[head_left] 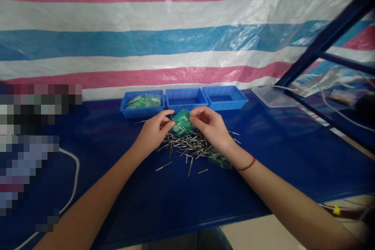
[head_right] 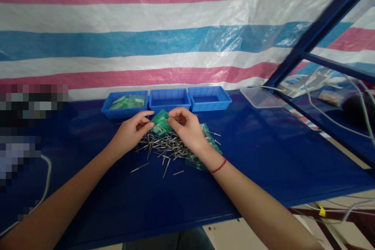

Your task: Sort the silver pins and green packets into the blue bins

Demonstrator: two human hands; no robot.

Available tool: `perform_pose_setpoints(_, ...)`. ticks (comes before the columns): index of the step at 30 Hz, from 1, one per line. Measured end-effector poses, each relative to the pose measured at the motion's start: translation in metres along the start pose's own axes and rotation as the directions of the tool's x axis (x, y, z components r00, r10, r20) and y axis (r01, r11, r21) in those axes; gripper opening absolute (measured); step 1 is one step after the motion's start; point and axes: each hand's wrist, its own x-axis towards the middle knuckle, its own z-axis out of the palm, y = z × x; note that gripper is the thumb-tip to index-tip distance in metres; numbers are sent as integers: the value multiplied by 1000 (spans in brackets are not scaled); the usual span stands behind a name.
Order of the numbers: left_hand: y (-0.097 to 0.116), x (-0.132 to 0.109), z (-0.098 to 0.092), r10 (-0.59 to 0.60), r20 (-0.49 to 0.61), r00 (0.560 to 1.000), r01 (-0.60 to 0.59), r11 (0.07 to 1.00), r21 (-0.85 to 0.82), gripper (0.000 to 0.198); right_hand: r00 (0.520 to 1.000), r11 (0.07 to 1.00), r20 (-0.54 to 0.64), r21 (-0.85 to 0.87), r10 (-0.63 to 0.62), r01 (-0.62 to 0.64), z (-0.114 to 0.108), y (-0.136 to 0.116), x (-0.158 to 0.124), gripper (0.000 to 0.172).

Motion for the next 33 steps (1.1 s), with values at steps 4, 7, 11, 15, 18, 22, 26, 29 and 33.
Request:
perform_pose_setpoints(4, -4, 2, -12, -19, -14, 1000, 19, 1000, 22, 33, 999, 1000, -36, -9, 0, 0, -1, 0, 0, 16)
perform_pose_setpoints(7, -7, 5, -22, -53, -79, 995, 54, 998, 13, 31, 999, 994, -38, -110, 4, -8, -2, 2, -1, 17)
perform_pose_setpoints(11, -4, 4, -24, -141, -97, 985, 128, 983, -129, 33, 987, 898, 43, -411, -153, 157, -2, 0, -5, 11)
perform_pose_setpoints(15, 11, -3, -15, -155, -54, 987, 134, 953, -272, 33, 945, 790, 125, -522, -302, 321, 1, -13, -13, 18)
perform_pose_setpoints(18, 23, -8, -10, -165, -10, 986, 151, 921, -360, 34, 963, 859, 161, -438, -215, 265, 4, -22, -18, 14)
perform_pose_setpoints(22, 28, -10, -10, -110, 173, 979, 181, 858, -481, 36, 984, 967, 155, -226, -87, 121, 4, -26, -22, 19)
perform_pose_setpoints(26, 27, -11, -13, -21, 64, 998, 39, 953, -299, 22, 990, 939, 75, -316, -116, 134, 3, -30, -26, 24)
perform_pose_setpoints(29, 30, -14, -16, 211, -190, 959, -206, 977, 49, 13, 998, 943, 34, -326, -53, 61, 2, -36, -30, 44)
perform_pose_setpoints(33, 33, -19, -18, 587, -131, 799, -527, 789, 315, 15, 965, 986, 205, -81, 163, -149, 2, -39, -31, 54)
